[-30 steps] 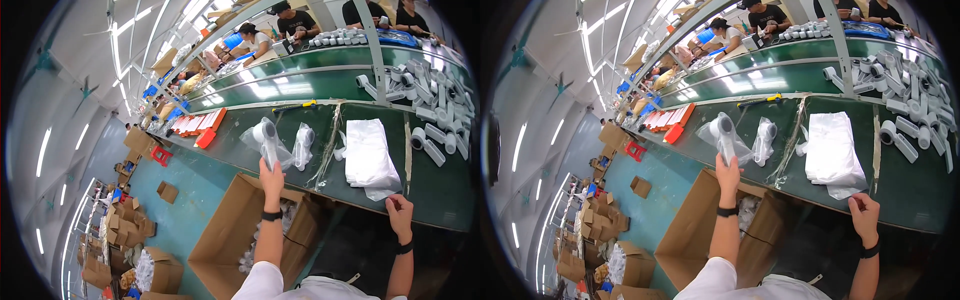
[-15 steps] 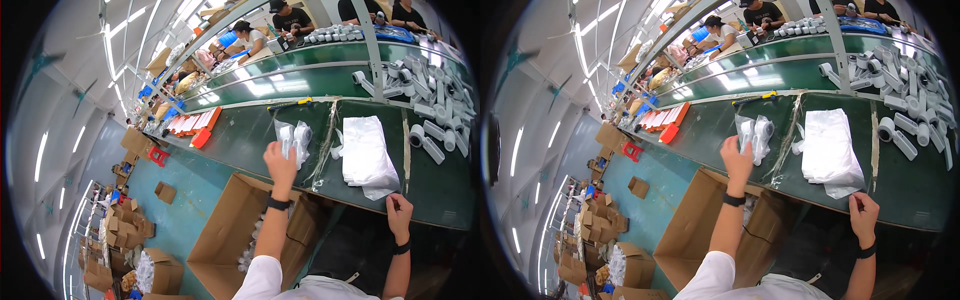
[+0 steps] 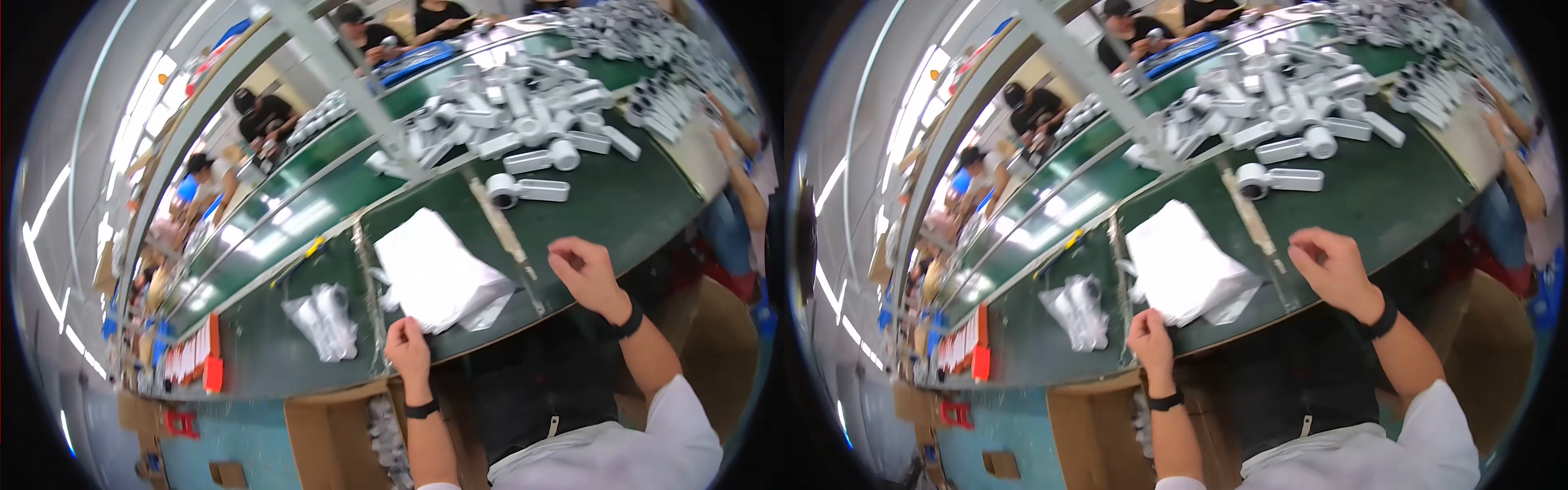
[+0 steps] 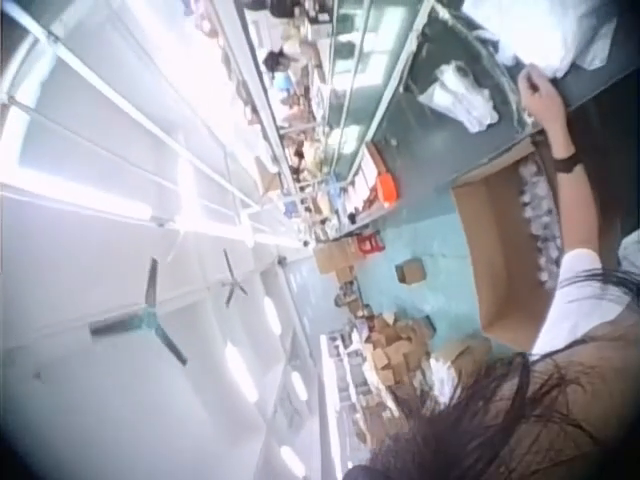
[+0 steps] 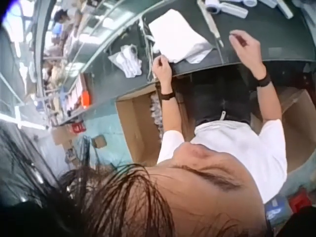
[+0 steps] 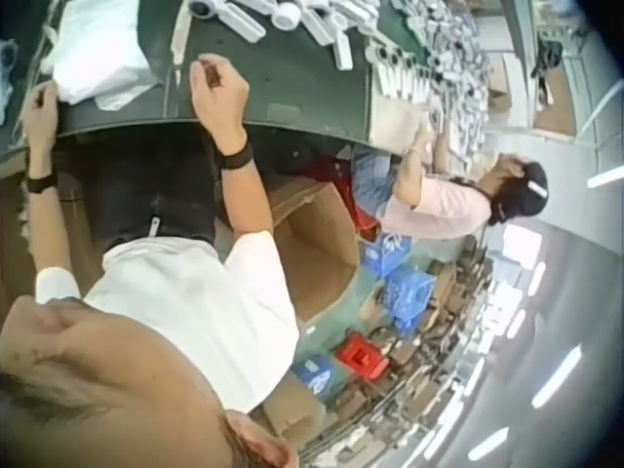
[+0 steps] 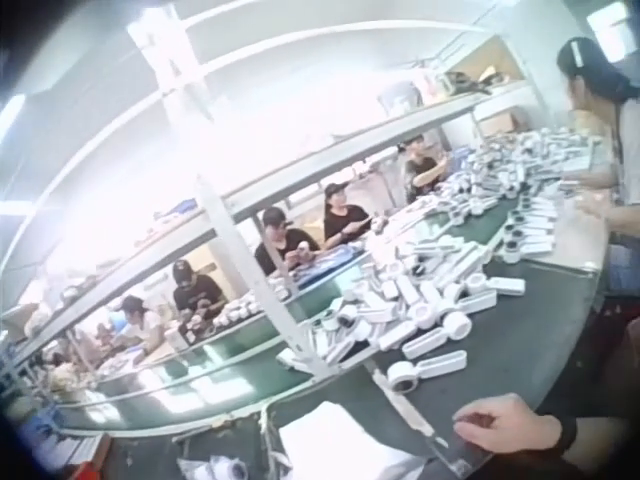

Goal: The person picks up a white fan, slides it into a clear plastic bag, and places the bagged fan into a cardboard box, repeating the process for several more fans.

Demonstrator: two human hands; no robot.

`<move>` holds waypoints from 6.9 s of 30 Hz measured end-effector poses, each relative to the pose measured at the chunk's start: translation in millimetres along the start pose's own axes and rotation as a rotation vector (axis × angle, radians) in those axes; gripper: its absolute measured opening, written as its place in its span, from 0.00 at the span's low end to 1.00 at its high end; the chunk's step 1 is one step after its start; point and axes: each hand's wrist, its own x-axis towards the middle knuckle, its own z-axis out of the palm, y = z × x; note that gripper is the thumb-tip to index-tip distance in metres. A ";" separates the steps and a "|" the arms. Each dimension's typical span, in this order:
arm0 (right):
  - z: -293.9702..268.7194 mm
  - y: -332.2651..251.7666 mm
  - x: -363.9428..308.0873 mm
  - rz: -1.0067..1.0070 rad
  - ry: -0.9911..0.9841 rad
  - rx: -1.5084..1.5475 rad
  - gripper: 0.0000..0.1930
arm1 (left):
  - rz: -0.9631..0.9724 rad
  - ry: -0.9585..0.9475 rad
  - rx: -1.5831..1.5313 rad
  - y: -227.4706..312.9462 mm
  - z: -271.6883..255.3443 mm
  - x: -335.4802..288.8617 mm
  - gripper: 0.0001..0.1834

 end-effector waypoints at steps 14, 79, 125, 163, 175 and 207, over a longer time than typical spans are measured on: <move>-3.6 74.2 112.2 0.034 -0.173 -1.172 0.22 | 0.086 0.043 -0.127 4.3 10.4 -7.2 0.06; 83.2 15.0 -17.5 0.387 0.119 0.377 0.19 | -0.381 -0.160 -0.728 57.5 54.6 -15.6 0.11; -41.2 -57.1 -57.0 0.399 -0.399 0.468 0.26 | -0.107 -0.301 -0.171 115.2 35.1 -35.9 0.05; 11.8 -39.6 -40.8 0.528 -0.486 0.167 0.30 | 0.444 -0.654 0.007 122.6 34.6 -52.1 0.03; 57.1 -1.1 -52.7 0.488 -0.149 0.815 0.24 | 0.132 -1.053 -0.159 102.1 32.3 -81.0 0.05; 82.1 -13.6 -68.0 -0.081 -0.231 0.069 0.07 | -0.358 0.110 -0.608 66.7 -90.8 -57.0 0.13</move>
